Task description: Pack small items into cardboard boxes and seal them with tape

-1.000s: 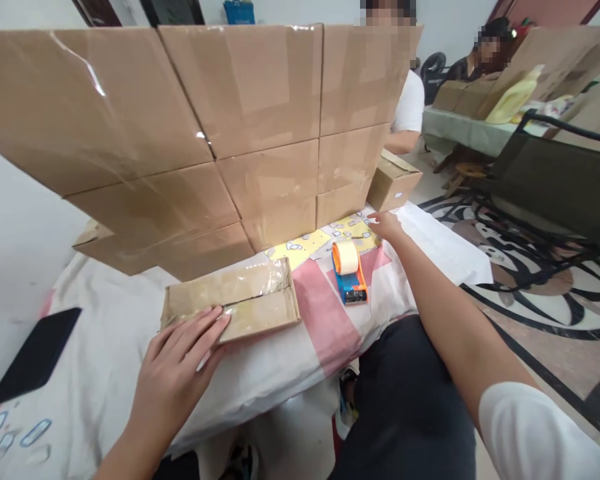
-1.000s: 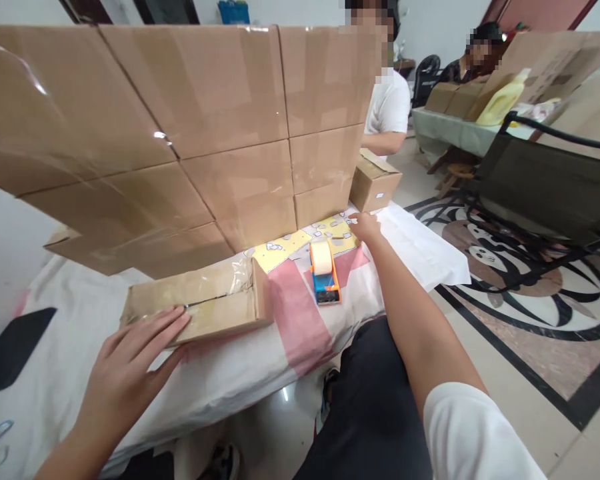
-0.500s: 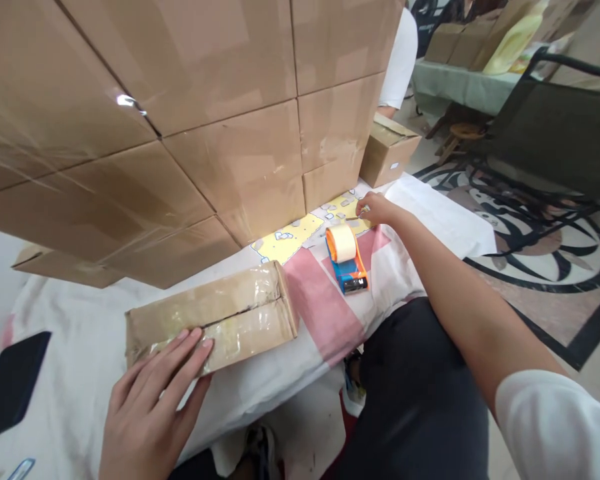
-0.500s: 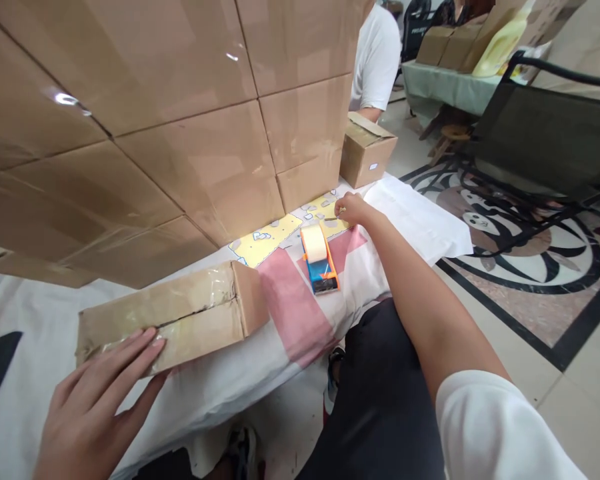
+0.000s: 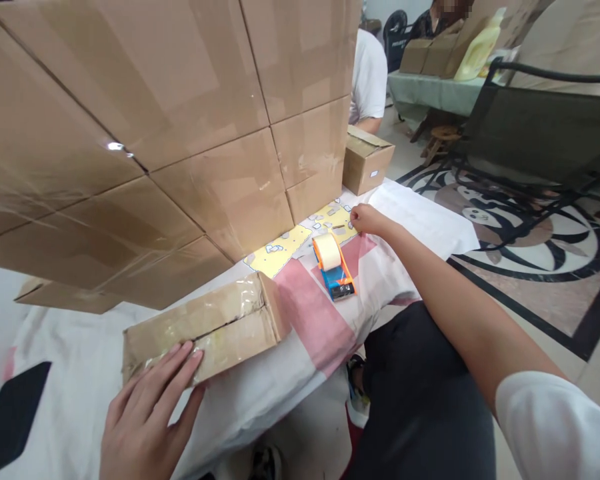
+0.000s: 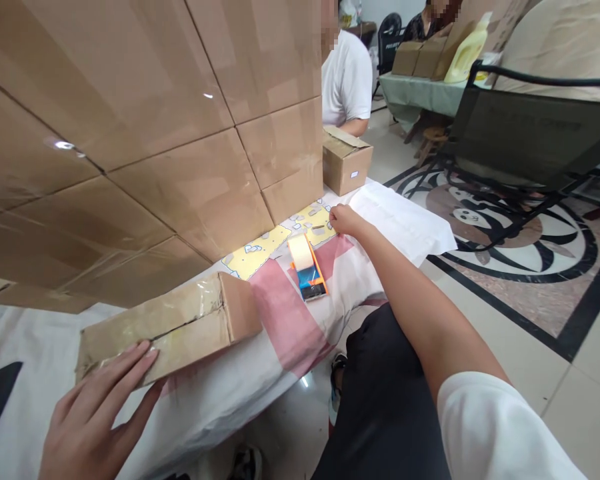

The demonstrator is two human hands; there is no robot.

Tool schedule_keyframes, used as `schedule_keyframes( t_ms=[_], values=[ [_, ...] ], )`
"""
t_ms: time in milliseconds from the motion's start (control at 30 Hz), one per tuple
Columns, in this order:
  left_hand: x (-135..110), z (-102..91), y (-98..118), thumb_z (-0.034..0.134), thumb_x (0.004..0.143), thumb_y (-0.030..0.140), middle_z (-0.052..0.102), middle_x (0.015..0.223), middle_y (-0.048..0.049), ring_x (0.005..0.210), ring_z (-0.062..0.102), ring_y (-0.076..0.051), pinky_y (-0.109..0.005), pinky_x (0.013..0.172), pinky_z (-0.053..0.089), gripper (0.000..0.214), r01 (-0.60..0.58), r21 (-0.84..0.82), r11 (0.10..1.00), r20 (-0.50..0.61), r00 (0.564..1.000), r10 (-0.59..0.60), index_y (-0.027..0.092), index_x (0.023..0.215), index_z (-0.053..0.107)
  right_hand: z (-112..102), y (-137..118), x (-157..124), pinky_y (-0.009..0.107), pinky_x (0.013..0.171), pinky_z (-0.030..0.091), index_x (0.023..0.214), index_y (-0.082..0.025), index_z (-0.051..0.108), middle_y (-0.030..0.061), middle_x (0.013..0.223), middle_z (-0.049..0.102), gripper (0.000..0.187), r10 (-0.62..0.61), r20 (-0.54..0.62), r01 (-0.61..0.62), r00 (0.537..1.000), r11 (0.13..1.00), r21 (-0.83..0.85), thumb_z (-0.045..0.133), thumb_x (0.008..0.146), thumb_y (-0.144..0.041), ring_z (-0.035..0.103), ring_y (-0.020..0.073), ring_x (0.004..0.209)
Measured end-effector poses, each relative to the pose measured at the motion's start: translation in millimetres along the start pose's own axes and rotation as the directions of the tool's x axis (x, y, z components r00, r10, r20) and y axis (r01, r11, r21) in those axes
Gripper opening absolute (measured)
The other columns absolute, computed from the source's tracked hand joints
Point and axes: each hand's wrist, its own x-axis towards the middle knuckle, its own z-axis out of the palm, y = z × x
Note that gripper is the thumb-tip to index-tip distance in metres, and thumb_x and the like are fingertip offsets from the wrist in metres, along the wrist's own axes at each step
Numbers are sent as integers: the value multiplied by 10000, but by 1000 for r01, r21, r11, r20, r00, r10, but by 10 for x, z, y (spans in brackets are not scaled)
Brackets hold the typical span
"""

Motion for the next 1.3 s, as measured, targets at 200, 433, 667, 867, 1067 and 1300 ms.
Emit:
schedule_keyframes(
  t_ms=[200, 433, 667, 867, 1067, 1300],
  values=[
    [15, -9, -75, 685, 878, 241, 647, 1373, -61, 1153, 662, -279, -422, 1037, 441, 686, -32, -8, 999, 26, 999, 33, 337, 1509, 434, -118, -243, -157, 260, 678, 409, 818, -187, 547, 46, 838, 660, 91, -78, -109, 102, 991, 965, 241, 537, 811, -97, 576, 166, 767],
    [30, -28, -173, 693, 867, 224, 670, 1337, -70, 1120, 678, -278, -407, 954, 470, 705, -91, -28, 995, 51, 994, 92, 344, 1509, 428, -312, -1092, -831, 270, 638, 402, 1050, -236, 509, -5, 856, 652, 285, -480, -259, 510, 839, 523, 683, 681, 823, -235, 593, 154, 754],
    [44, -34, -163, 724, 836, 219, 675, 1326, -93, 1138, 675, -281, -399, 964, 470, 688, -102, -36, 994, 39, 994, 103, 301, 1474, 480, 110, -1672, -1363, 284, 747, 459, 1448, -258, 350, -22, 898, 659, 636, -775, -1, 526, 632, 428, 735, 606, 879, -134, 611, 149, 791],
    [46, -52, -158, 761, 797, 226, 686, 1301, -112, 1120, 680, -284, -406, 964, 467, 661, -110, -54, 992, 31, 993, 112, 254, 1418, 535, 492, -1750, -1367, 308, 888, 446, 1536, -204, 188, -44, 854, 567, 779, -797, -19, 447, 604, 318, 836, 621, 893, -123, 588, 137, 865],
    [26, -37, -223, 755, 794, 249, 691, 1290, -106, 1115, 676, -283, -404, 972, 462, 647, -103, -43, 994, 31, 994, 105, 246, 1405, 542, 701, -1798, -1362, 316, 834, 453, 1454, -178, 324, -13, 914, 504, 713, -725, -85, 449, 684, 327, 831, 712, 858, -225, 515, 155, 849],
    [-5, 40, -366, 665, 851, 346, 712, 1240, -83, 1063, 668, -257, -372, 984, 428, 591, -179, -9, 984, -23, 984, 179, 255, 1421, 537, 753, -1817, -1466, 320, 815, 476, 1170, -164, 530, 48, 1029, 577, 534, -580, -128, 473, 805, 496, 728, 824, 758, -333, 560, 188, 902]
  ],
)
